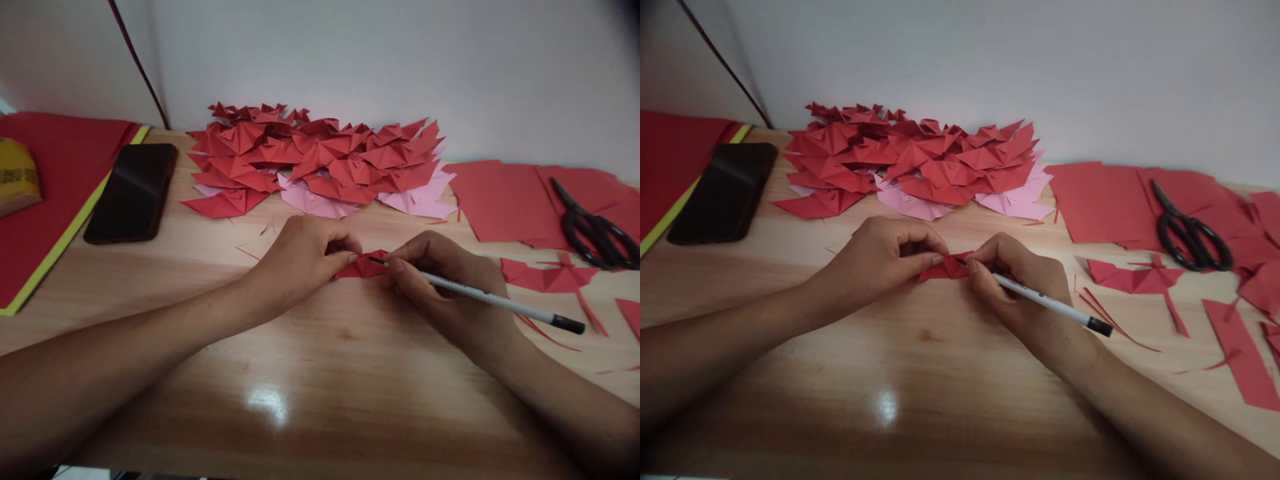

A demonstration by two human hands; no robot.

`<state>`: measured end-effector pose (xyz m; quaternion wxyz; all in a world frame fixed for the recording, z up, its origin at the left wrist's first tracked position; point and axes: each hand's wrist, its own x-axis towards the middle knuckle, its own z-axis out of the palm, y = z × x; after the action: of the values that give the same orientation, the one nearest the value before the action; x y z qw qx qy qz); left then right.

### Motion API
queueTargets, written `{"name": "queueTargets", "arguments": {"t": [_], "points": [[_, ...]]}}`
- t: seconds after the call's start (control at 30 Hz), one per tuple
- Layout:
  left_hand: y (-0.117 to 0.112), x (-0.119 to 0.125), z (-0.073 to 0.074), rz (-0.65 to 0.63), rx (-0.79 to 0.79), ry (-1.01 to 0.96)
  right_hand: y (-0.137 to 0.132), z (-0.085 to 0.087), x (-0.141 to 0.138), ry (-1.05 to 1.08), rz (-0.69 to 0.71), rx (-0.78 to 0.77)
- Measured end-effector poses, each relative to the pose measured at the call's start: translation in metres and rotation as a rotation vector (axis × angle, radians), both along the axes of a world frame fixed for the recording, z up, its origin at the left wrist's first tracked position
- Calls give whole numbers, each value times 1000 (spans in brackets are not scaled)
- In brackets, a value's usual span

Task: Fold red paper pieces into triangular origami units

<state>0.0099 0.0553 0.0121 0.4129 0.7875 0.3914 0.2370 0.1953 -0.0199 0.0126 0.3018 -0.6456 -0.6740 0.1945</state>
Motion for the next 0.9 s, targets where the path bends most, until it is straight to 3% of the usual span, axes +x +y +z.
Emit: {"name": "queueTargets", "arguments": {"t": [0.9], "points": [[0, 0, 1, -6, -21, 0, 0, 2, 1, -19, 11, -7]]}}
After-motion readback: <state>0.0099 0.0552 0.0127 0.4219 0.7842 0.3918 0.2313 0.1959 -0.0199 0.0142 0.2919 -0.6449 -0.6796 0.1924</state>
